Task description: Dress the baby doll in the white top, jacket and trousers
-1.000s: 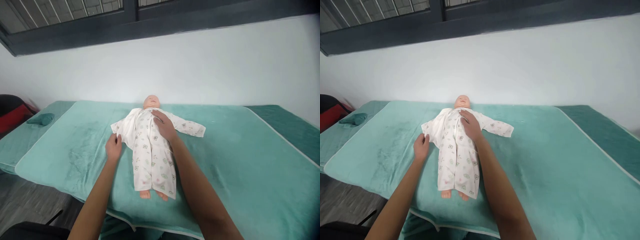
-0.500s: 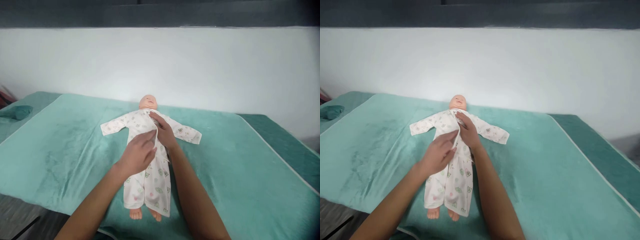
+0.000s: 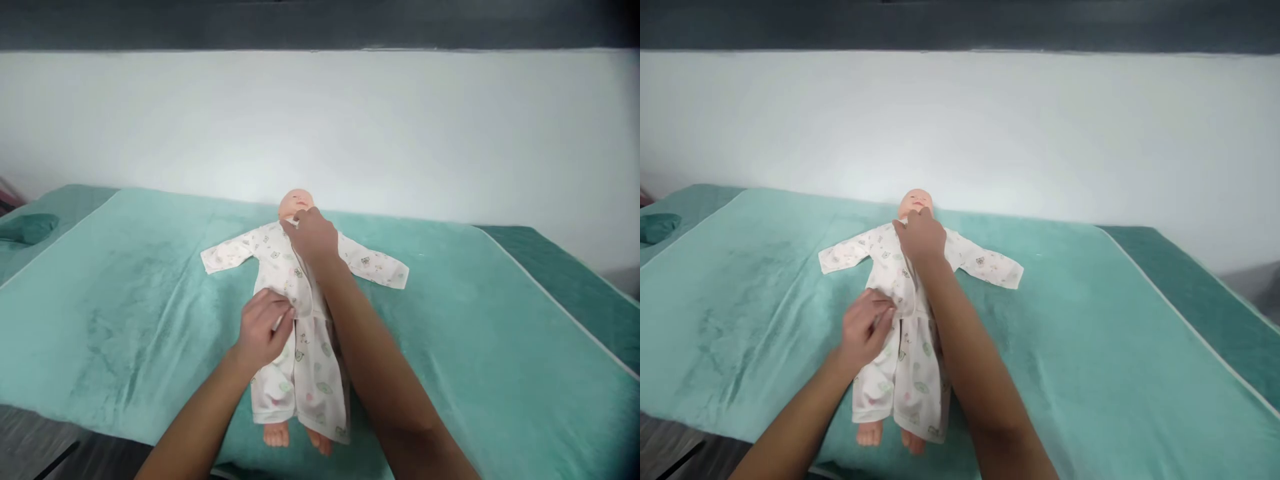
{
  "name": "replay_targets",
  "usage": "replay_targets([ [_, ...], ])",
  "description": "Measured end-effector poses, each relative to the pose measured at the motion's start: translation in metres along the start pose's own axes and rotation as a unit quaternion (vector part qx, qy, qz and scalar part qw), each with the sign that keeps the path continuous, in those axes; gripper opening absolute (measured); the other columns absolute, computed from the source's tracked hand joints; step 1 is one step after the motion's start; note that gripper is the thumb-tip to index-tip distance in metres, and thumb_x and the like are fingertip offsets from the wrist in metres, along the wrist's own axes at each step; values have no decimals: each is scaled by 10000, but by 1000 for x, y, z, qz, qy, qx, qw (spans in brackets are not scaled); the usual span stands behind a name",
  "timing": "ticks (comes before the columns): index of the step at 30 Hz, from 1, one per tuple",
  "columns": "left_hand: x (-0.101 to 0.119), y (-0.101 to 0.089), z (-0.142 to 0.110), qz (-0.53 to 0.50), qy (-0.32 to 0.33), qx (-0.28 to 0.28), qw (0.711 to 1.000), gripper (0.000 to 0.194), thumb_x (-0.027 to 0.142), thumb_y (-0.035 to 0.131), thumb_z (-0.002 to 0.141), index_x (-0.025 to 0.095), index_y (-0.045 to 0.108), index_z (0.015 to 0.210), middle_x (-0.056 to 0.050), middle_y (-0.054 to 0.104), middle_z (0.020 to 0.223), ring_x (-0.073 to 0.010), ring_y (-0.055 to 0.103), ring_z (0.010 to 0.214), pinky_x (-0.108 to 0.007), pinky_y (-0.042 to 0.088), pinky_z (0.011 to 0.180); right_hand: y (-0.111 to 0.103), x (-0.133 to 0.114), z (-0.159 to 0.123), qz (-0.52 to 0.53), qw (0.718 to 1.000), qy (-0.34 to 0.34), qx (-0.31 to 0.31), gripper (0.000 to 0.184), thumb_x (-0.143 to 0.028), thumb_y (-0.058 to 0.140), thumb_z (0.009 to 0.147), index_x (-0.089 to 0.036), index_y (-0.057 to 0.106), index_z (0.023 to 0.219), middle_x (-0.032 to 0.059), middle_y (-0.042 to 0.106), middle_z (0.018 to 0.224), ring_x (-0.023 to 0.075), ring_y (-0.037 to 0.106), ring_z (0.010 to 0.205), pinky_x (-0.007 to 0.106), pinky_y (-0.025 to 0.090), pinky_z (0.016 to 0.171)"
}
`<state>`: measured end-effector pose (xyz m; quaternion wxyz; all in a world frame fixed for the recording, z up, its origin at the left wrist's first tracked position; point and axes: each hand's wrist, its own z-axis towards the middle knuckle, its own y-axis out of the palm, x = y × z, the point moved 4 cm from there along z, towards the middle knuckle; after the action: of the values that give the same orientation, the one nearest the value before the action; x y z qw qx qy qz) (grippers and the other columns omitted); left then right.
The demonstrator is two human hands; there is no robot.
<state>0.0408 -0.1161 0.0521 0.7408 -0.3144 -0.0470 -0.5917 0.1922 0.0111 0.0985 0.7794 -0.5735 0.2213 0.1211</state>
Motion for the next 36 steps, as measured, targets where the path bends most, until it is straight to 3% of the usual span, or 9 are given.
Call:
replay_targets([
  [3, -14, -8, -7, 54, -99, 76, 991, 150, 104, 540, 949, 197, 573, 836, -2, 584, 722, -138, 524, 699, -288, 420, 663, 9, -6, 12, -30, 998, 18, -45, 362, -515, 551, 932, -200, 626, 1093, 158, 628, 1175, 317, 638, 978, 395, 488, 746],
  [14, -28, -3, -15, 50, -250, 3, 967, 348, 294, 488, 1006, 198, 535, 675, 49, 437, 539, -97, 387, 500, -264, 303, 536, 18, 9, 5, 41, 999, -23, 8, 163, -283, 511, 916, -256, 614, 1039, 65, 658, 1148, 232, 617, 877, 352, 444, 748],
  [21, -28, -1, -15, 11, -242, -26, 970, 496, 375, 463, 1012, 193, 404, 555, 35, 365, 511, -97, 338, 499, -292, 271, 532, 15, 25, 11, 221, 970, -15, 101, 104, -221, 506, 842, -216, 595, 896, 57, 659, 970, 211, 599, 903, 353, 464, 835],
  [26, -31, -6, -17, 63, -279, 23, 958, 550, 371, 473, 1008, 191, 273, 529, 44, 257, 487, -95, 252, 477, -301, 227, 519, 10, 23, 6, 182, 973, 8, 139, 138, -176, 489, 836, -224, 599, 904, 79, 625, 1020, 227, 580, 945, 374, 461, 877],
  [28, -45, -14, -14, 127, -283, 43, 950, 515, 375, 479, 1000, 200, 348, 534, 31, 347, 503, -114, 346, 505, -296, 291, 553, 10, 24, 4, 181, 975, 13, 130, 158, -166, 507, 825, -221, 614, 927, 81, 628, 1055, 229, 587, 954, 380, 461, 891],
  [30, -67, -25, -6, 212, -260, 48, 941, 357, 361, 498, 982, 203, 553, 667, -29, 589, 676, -180, 549, 697, -321, 416, 699, 9, 27, 3, 206, 970, 11, 125, 193, -166, 531, 807, -215, 631, 965, 77, 632, 1096, 221, 594, 943, 379, 464, 901],
  [31, -80, -31, -1, 251, -237, 37, 938, 232, 342, 516, 964, 192, 649, 848, -86, 692, 901, -235, 614, 899, -362, 450, 828, 8, 28, 2, 222, 967, 8, 124, 211, -170, 542, 800, -213, 637, 983, 74, 633, 1116, 213, 596, 920, 377, 468, 901],
  [33, -111, -40, 7, 328, -229, -36, 916, 378, 287, 539, 933, 171, 605, 1286, -172, 604, 1377, -331, 516, 1293, -452, 402, 1036, 7, 32, 0, 250, 961, 2, 116, 231, -186, 554, 791, -212, 645, 1003, 66, 631, 1142, 189, 588, 834, 374, 478, 883],
  [36, -147, -53, 12, 387, -273, -138, 870, 597, 323, 541, 932, 171, 437, 1500, -200, 510, 1492, -380, 441, 1375, -518, 354, 1092, 5, 36, -5, 274, 955, -8, 114, 217, -202, 539, 799, -209, 645, 989, 62, 634, 1123, 163, 559, 745, 366, 489, 856],
])
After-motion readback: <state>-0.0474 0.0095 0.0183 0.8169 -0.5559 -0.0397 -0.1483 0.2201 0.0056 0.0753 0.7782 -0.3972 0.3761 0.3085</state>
